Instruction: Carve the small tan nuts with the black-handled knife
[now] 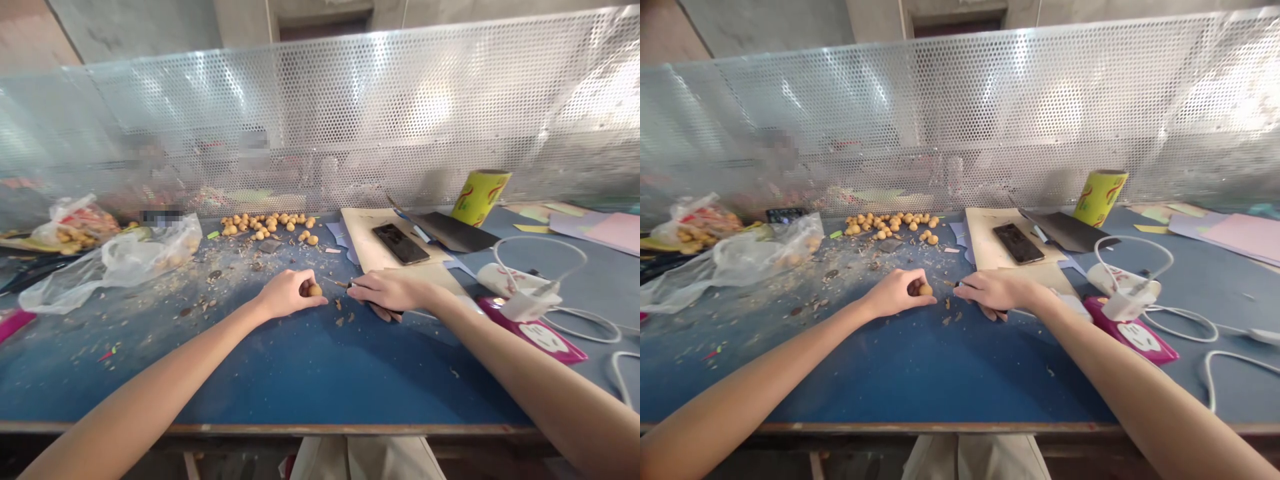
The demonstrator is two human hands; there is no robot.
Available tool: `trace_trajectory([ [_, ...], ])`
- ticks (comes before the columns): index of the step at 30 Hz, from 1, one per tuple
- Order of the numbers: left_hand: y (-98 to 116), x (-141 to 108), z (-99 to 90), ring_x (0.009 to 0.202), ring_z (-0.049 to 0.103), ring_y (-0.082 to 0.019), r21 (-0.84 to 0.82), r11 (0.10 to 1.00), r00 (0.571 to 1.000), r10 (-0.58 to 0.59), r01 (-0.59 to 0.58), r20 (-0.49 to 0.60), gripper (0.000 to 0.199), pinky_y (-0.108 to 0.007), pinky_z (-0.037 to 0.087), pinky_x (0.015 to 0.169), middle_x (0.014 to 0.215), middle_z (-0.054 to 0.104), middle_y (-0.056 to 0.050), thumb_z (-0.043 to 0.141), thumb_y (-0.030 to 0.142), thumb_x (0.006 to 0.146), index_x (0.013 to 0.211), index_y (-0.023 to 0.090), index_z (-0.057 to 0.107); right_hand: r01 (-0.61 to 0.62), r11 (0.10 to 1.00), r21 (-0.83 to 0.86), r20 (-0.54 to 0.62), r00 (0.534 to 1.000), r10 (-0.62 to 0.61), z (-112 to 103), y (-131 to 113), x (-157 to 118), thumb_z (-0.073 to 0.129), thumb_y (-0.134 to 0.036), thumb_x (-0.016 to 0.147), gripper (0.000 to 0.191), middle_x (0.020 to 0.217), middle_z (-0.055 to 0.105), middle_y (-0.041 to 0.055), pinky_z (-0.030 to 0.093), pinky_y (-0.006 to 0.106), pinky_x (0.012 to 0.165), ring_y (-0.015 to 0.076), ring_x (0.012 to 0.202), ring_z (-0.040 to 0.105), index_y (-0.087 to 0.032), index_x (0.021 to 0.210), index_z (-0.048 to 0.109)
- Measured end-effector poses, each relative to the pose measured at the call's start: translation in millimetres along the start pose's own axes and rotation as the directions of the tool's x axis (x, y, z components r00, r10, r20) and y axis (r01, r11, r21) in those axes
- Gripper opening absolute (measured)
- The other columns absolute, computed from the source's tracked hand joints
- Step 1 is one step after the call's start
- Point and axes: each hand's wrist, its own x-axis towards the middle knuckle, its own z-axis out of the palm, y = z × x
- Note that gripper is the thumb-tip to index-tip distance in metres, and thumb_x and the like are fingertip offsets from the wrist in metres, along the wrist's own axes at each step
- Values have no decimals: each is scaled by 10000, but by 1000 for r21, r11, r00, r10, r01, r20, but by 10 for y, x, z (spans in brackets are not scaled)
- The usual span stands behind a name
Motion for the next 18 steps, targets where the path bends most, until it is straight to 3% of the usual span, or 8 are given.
trace_trajectory([
  [8, 25, -7, 59, 559, 537, -127, 73, 994, 996, -79, 82, -46, 448, -238, 343, 522, 651, 621, 31, 660, 641, 721, 787, 210, 556, -27, 1000, 15, 27, 999, 27, 23, -47, 17, 310, -663, 910, 502, 454, 546, -33, 407, 254, 482, 138, 380, 508, -210, 778, 484],
  [18, 50, -12, 52, 564, 551, -136, 68, 993, 994, -96, 98, -43, 476, -241, 330, 516, 655, 636, 26, 651, 670, 708, 774, 212, 541, -19, 999, -32, 21, 1000, 19, 49, -16, 45, 297, -680, 906, 517, 444, 528, -37, 389, 245, 450, 136, 361, 506, -212, 772, 470],
])
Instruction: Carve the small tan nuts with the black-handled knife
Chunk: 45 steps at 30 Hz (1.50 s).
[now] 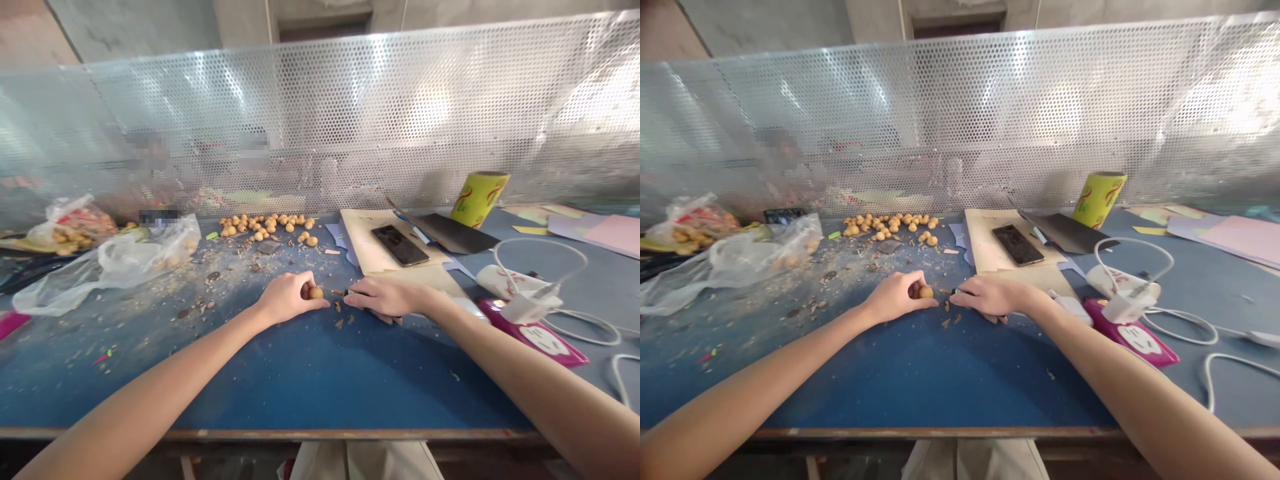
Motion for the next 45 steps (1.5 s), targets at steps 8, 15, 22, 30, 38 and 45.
trace_trajectory([
  [8, 10, 3, -5, 569, 564, -139, 9, 1000, 1000, -9, 9, -5, 484, -246, 337, 523, 660, 653, 27, 658, 680, 698, 764, 214, 546, 34, 999, -31, -15, 999, -35, 11, 45, 11, 297, -685, 911, 538, 445, 532, -34, 410, 244, 456, 131, 370, 517, -205, 758, 486],
  [15, 4, 5, 0, 570, 561, -140, 23, 1000, 1000, 1, -1, -11, 494, -248, 329, 519, 664, 652, 23, 643, 695, 701, 766, 214, 548, 48, 999, -21, -11, 999, -48, -1, 36, 12, 296, -670, 918, 530, 466, 551, -21, 415, 239, 459, 133, 381, 525, -199, 777, 495],
  [22, -7, 13, 8, 575, 569, -145, 22, 1000, 1000, 4, -3, -8, 496, -248, 335, 521, 663, 654, 23, 645, 697, 699, 772, 215, 550, 55, 998, -35, -13, 998, -55, -4, 36, 2, 296, -635, 933, 497, 471, 558, -16, 402, 224, 442, 132, 376, 531, -203, 759, 468],
  [30, 12, 4, -6, 576, 563, -140, 19, 1000, 1000, -5, 5, 4, 498, -238, 324, 516, 663, 649, 29, 636, 698, 705, 765, 213, 542, 42, 997, -59, -24, 999, -44, 1, 16, 7, 288, -638, 932, 509, 438, 541, -28, 429, 233, 485, 129, 371, 525, -202, 732, 460],
  [38, -16, 9, 9, 577, 556, -136, 29, 1000, 1000, -3, 3, -3, 509, -240, 320, 521, 666, 645, 26, 636, 708, 695, 768, 213, 547, 34, 998, -51, -13, 999, -35, 1, 15, 1, 286, -661, 923, 528, 447, 548, -24, 428, 249, 478, 144, 387, 538, -201, 770, 495],
  [45, -6, 14, 15, 580, 557, -137, 31, 1000, 1000, 3, -3, 0, 506, -238, 319, 518, 670, 647, 23, 632, 706, 700, 772, 212, 552, 13, 999, -40, -3, 1000, -13, 5, 17, 13, 283, -679, 915, 544, 459, 550, -20, 422, 253, 473, 148, 395, 539, -200, 800, 514],
])
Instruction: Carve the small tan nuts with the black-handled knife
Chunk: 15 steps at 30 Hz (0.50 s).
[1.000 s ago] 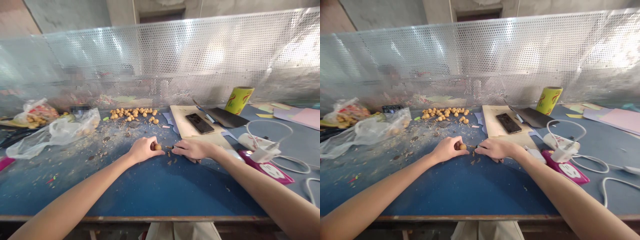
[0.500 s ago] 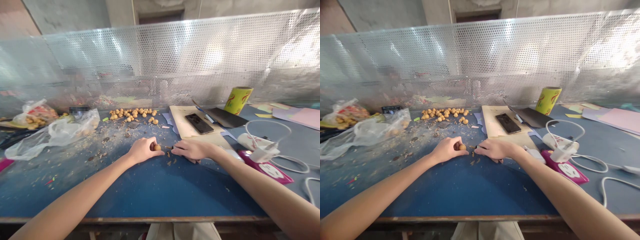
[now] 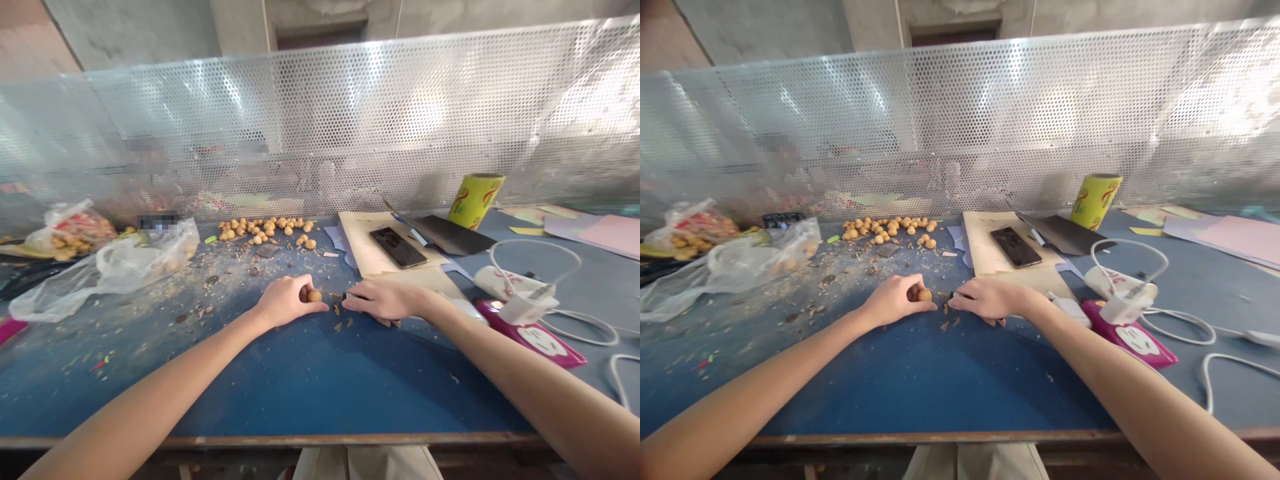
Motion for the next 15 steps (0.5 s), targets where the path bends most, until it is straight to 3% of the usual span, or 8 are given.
trace_trajectory([
  [9, 7, -2, -8, 567, 541, -129, 0, 1000, 1000, 5, -5, -4, 498, -241, 319, 520, 656, 628, 34, 643, 696, 701, 772, 210, 562, 16, 1000, -13, -16, 1000, -17, -3, -10, -16, 303, -657, 922, 513, 439, 540, -24, 413, 245, 481, 142, 382, 528, -205, 757, 482],
  [15, -37, 16, -10, 607, 523, -133, -79, 996, 999, 49, -49, 0, 472, -243, 354, 551, 705, 614, 18, 641, 678, 720, 795, 212, 626, 22, 997, 80, -21, 1000, -21, -35, -31, -43, 284, -650, 932, 502, 412, 517, -43, 442, 250, 524, 129, 359, 504, -213, 726, 421],
])
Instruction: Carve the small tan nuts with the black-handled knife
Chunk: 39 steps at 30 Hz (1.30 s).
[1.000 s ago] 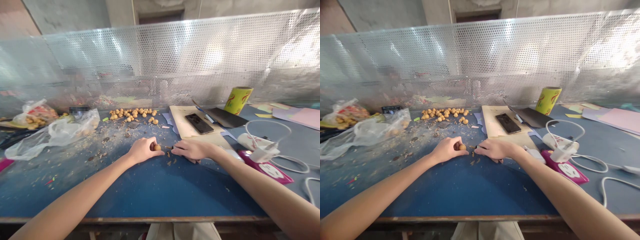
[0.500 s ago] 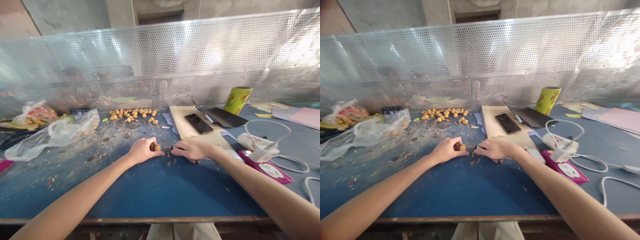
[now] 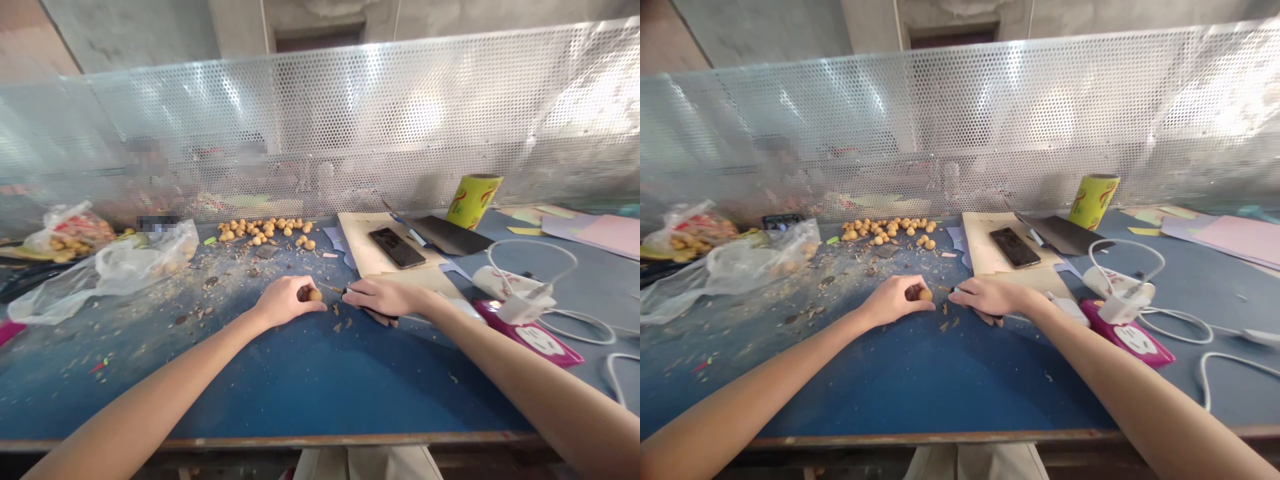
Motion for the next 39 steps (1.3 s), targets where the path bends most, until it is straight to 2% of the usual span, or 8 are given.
trace_trajectory([
  [6, -78, 43, -4, 740, 565, -150, -103, 994, 999, 48, -47, 5, 434, -258, 417, 663, 880, 645, -10, 664, 633, 734, 888, 231, 720, -5, 999, -47, 6, 1000, 5, -15, -7, -7, 277, -648, 933, 506, 422, 531, -31, 453, 258, 544, 138, 384, 532, -212, 724, 428],
  [9, -62, 42, -11, 753, 574, -150, -90, 994, 998, 58, -56, 18, 414, -264, 420, 688, 898, 655, -4, 640, 618, 770, 937, 250, 731, -19, 999, -44, 10, 1000, 19, -1, -6, -1, 270, -665, 924, 514, 435, 534, -30, 440, 256, 509, 144, 386, 534, -213, 742, 433],
  [18, -6, 15, -39, 809, 604, -167, -26, 999, 998, 47, -46, 29, 392, -271, 431, 704, 979, 672, -15, 611, 591, 808, 945, 246, 735, -33, 998, -55, 14, 999, 34, 7, -13, 6, 262, -678, 921, 532, 447, 542, -33, 441, 257, 533, 133, 383, 518, -209, 765, 457],
  [23, 5, 18, -41, 843, 615, -181, -19, 999, 999, 37, -36, 34, 389, -275, 439, 716, 986, 675, -21, 610, 588, 808, 937, 243, 736, -22, 998, -65, 7, 1000, 23, 3, -2, 9, 272, -669, 924, 527, 449, 549, -31, 451, 261, 549, 134, 385, 529, -206, 759, 463],
  [31, 8, 15, -43, 826, 606, -173, -21, 999, 998, 48, -47, 31, 385, -260, 432, 700, 971, 669, -17, 607, 588, 812, 948, 253, 739, -14, 1000, -16, 18, 1000, 14, 12, 8, 4, 284, -659, 926, 503, 436, 519, -39, 437, 248, 479, 137, 376, 520, -210, 762, 440],
  [39, 23, 10, -46, 828, 607, -181, -13, 999, 998, 44, -43, 42, 395, -274, 430, 708, 979, 671, -24, 586, 590, 827, 964, 251, 736, -19, 999, -28, 15, 1000, 20, 15, 10, 12, 277, -680, 916, 536, 464, 552, -27, 435, 255, 491, 141, 385, 530, -200, 817, 496],
])
